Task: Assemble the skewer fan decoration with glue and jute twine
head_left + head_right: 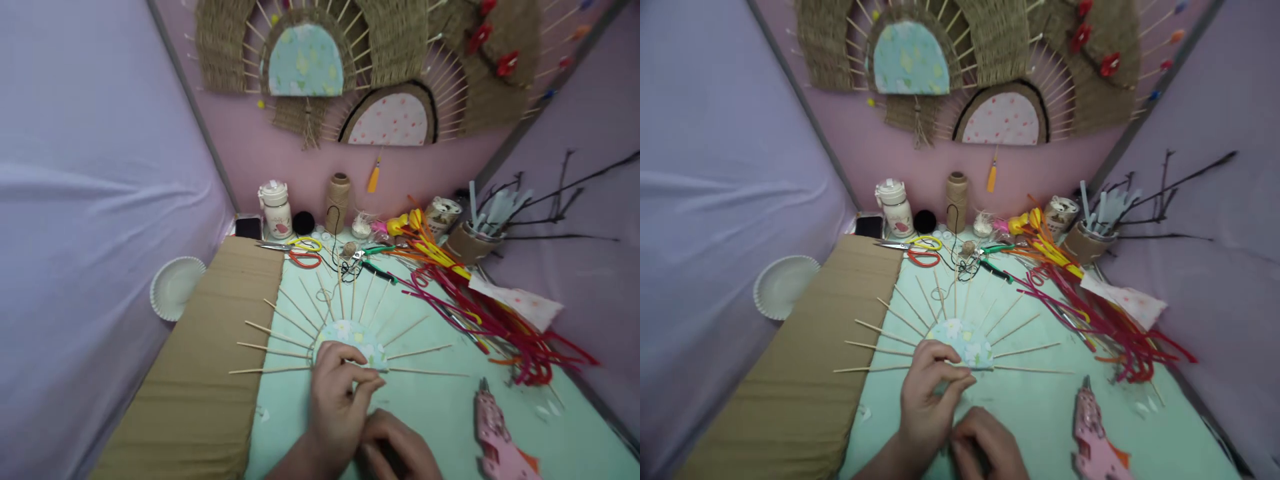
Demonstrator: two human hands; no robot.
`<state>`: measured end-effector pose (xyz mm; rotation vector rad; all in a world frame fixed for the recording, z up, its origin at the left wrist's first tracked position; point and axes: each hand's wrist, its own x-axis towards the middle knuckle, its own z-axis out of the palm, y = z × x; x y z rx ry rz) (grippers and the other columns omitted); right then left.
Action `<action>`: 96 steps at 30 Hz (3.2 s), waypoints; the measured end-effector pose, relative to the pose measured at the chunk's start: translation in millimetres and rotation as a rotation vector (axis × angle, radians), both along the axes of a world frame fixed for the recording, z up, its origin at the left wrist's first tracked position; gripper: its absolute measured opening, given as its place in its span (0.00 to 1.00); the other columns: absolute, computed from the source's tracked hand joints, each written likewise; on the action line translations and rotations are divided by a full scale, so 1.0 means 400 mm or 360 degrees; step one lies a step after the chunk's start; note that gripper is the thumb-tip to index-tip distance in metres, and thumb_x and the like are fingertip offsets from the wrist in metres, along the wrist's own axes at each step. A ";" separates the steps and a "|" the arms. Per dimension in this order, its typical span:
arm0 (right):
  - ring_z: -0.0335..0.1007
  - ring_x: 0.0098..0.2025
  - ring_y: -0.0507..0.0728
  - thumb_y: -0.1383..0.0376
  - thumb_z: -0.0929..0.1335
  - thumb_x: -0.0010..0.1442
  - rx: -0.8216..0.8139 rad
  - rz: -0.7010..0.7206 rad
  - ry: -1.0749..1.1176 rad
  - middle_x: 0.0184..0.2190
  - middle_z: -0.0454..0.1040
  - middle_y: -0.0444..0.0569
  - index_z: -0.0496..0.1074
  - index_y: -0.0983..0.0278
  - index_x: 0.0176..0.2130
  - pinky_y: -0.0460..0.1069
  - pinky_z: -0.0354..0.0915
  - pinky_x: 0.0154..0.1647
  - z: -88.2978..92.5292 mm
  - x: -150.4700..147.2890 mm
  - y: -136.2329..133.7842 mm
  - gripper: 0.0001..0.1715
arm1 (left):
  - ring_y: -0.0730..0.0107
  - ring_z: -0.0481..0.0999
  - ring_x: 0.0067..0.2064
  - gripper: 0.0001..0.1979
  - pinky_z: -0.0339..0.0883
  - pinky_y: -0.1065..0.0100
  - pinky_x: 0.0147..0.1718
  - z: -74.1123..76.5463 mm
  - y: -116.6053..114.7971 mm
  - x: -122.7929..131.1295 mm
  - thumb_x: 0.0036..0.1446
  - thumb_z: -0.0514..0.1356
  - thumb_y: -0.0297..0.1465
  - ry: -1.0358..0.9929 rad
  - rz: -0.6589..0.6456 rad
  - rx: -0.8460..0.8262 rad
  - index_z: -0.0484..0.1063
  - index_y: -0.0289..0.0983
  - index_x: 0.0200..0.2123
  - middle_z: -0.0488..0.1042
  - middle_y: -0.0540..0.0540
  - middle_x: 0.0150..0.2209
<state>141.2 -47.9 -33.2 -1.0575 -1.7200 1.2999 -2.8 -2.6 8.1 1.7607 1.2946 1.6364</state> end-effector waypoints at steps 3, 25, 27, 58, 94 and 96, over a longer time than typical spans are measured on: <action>0.71 0.32 0.57 0.68 0.66 0.62 0.0493 -0.0235 -0.0568 0.29 0.74 0.48 0.71 0.59 0.37 0.50 0.67 0.34 -0.004 0.044 -0.049 0.05 | 0.65 0.74 0.40 0.09 0.67 0.63 0.41 0.009 -0.025 0.017 0.47 0.70 0.23 -0.0260 -0.0115 -0.0273 0.73 0.39 0.25 0.74 0.48 0.34; 0.59 0.33 0.58 0.72 0.61 0.61 0.0679 -0.0564 -0.1382 0.30 0.67 0.49 0.66 0.64 0.35 0.52 0.56 0.34 -0.017 0.034 -0.068 0.07 | 0.68 0.72 0.35 0.05 0.67 0.68 0.37 -0.058 -0.070 0.071 0.52 0.63 0.29 -0.0972 -0.0735 -0.1029 0.69 0.37 0.28 0.71 0.48 0.30; 0.61 0.34 0.58 0.72 0.61 0.60 0.0681 -0.0577 -0.1355 0.30 0.68 0.49 0.67 0.64 0.36 0.52 0.57 0.35 -0.020 0.034 -0.066 0.07 | 0.66 0.74 0.37 0.03 0.69 0.66 0.39 -0.058 -0.066 0.073 0.52 0.63 0.30 -0.0893 -0.0735 -0.1027 0.72 0.37 0.28 0.74 0.46 0.31; 0.68 0.36 0.73 0.44 0.62 0.58 -0.0042 -0.1828 -0.1834 0.35 0.73 0.70 0.74 0.76 0.46 0.63 0.62 0.33 -0.004 0.475 -0.071 0.38 | 0.68 0.72 0.31 0.06 0.65 0.67 0.34 -0.046 -0.110 0.102 0.59 0.58 0.32 -0.0244 -0.1056 -0.1254 0.72 0.37 0.31 0.74 0.46 0.29; 0.73 0.46 0.69 0.72 0.66 0.58 0.0911 0.0106 -0.1528 0.42 0.76 0.62 0.73 0.66 0.45 0.59 0.67 0.44 0.284 -0.079 0.891 0.14 | 0.59 0.69 0.46 0.09 0.67 0.60 0.45 -0.090 -0.162 -0.110 0.63 0.54 0.29 0.0659 -0.0021 -0.0844 0.65 0.42 0.47 0.70 0.43 0.43; 0.72 0.47 0.69 0.72 0.66 0.56 0.1014 -0.0065 -0.1350 0.43 0.75 0.62 0.71 0.67 0.46 0.60 0.66 0.46 0.314 -0.091 0.902 0.16 | 0.59 0.69 0.45 0.09 0.67 0.60 0.44 -0.088 -0.162 -0.108 0.63 0.54 0.30 0.0659 -0.0017 -0.0857 0.64 0.42 0.46 0.70 0.43 0.43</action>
